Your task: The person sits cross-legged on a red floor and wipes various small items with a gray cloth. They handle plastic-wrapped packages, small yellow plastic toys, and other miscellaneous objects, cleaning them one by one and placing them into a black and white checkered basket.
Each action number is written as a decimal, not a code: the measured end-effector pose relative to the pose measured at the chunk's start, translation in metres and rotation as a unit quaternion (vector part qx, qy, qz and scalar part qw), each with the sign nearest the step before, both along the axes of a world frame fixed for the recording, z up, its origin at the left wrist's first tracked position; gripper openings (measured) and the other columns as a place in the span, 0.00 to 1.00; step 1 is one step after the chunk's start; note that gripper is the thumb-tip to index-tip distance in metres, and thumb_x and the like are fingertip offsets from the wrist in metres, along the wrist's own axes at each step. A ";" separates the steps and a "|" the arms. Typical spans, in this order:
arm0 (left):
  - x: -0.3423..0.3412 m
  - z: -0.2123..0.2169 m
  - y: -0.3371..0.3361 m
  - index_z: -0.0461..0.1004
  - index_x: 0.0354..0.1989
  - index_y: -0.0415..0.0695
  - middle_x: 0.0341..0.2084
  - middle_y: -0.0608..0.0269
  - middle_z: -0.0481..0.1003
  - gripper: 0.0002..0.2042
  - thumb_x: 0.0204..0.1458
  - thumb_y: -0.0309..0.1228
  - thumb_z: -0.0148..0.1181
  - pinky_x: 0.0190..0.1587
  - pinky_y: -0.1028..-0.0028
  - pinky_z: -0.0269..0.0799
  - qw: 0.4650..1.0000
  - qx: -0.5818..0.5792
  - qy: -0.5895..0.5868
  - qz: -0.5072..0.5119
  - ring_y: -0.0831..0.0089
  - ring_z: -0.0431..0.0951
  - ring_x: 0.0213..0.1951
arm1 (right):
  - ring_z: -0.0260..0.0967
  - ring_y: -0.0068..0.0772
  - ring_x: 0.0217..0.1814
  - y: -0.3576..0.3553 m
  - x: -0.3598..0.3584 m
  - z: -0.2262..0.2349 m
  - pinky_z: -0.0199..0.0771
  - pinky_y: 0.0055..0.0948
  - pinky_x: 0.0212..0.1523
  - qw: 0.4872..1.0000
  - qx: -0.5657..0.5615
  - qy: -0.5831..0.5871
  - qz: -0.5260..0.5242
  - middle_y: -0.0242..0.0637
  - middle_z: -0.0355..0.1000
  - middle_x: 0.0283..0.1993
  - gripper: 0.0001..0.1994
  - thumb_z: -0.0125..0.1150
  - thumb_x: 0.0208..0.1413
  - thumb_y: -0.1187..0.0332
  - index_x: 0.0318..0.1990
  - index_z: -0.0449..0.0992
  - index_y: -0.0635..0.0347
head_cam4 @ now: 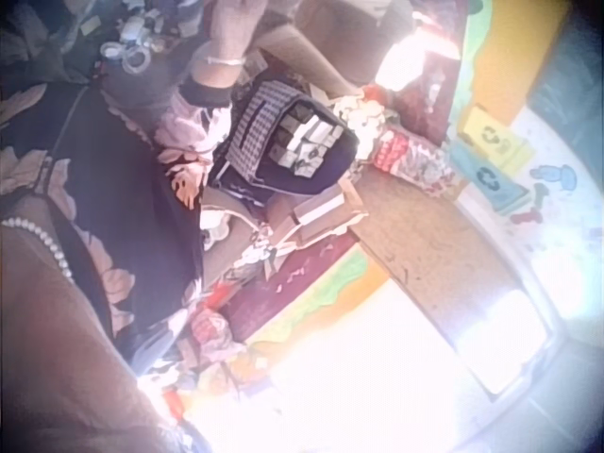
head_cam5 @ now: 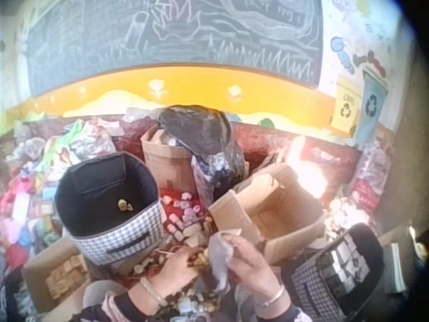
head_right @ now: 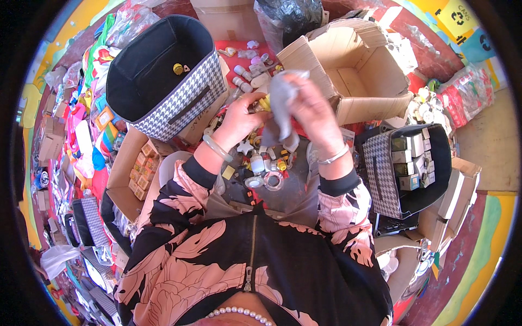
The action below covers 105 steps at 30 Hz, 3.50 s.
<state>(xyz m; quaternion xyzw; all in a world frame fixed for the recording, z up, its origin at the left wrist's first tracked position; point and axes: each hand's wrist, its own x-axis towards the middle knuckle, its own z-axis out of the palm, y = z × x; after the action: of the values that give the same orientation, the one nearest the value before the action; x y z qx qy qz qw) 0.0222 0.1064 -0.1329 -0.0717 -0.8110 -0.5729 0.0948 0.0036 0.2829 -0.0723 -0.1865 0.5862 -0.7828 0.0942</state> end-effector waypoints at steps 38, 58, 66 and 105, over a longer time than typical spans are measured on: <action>-0.001 0.007 -0.013 0.63 0.38 0.40 0.33 0.62 0.69 0.21 0.34 0.25 0.66 0.41 0.73 0.67 0.983 0.147 -0.048 -0.101 0.74 0.70 0.37 | 0.64 0.21 0.40 -0.006 -0.009 -0.030 0.65 0.20 0.42 0.972 0.206 0.100 0.048 0.27 0.66 0.39 0.11 0.50 0.49 0.79 0.41 0.69 0.57; 0.016 0.000 0.009 0.61 0.39 0.39 0.42 0.50 0.67 0.17 0.38 0.19 0.56 0.46 0.63 0.65 0.943 -0.225 0.220 -0.110 0.51 0.68 0.43 | 0.64 0.21 0.31 -0.014 -0.021 -0.074 0.66 0.19 0.34 0.953 -0.123 -0.270 -0.067 0.31 0.67 0.31 0.06 0.47 0.51 0.77 0.37 0.68 0.59; 0.008 0.002 0.007 0.62 0.40 0.39 0.35 0.49 0.69 0.18 0.39 0.21 0.59 0.43 0.65 0.67 0.986 -0.068 0.152 0.007 0.53 0.71 0.40 | 0.65 0.20 0.40 -0.019 -0.008 -0.048 0.66 0.20 0.42 0.972 -0.176 -0.057 -0.146 0.30 0.68 0.40 0.09 0.44 0.58 0.75 0.44 0.67 0.59; 0.014 -0.005 0.009 0.67 0.38 0.38 0.29 0.51 0.70 0.18 0.35 0.24 0.61 0.34 0.68 0.70 0.980 -0.124 0.154 -0.038 0.56 0.72 0.32 | 0.62 0.16 0.41 -0.033 -0.004 -0.079 0.64 0.16 0.43 0.995 0.015 -0.061 -0.081 0.27 0.66 0.39 0.09 0.51 0.55 0.74 0.44 0.69 0.60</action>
<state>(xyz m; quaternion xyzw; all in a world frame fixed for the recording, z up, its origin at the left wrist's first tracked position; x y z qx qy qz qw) 0.0363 0.1149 -0.1380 -0.2014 -0.8479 -0.4534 0.1869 -0.0001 0.2497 -0.1514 -0.0892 0.6045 -0.7886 0.0687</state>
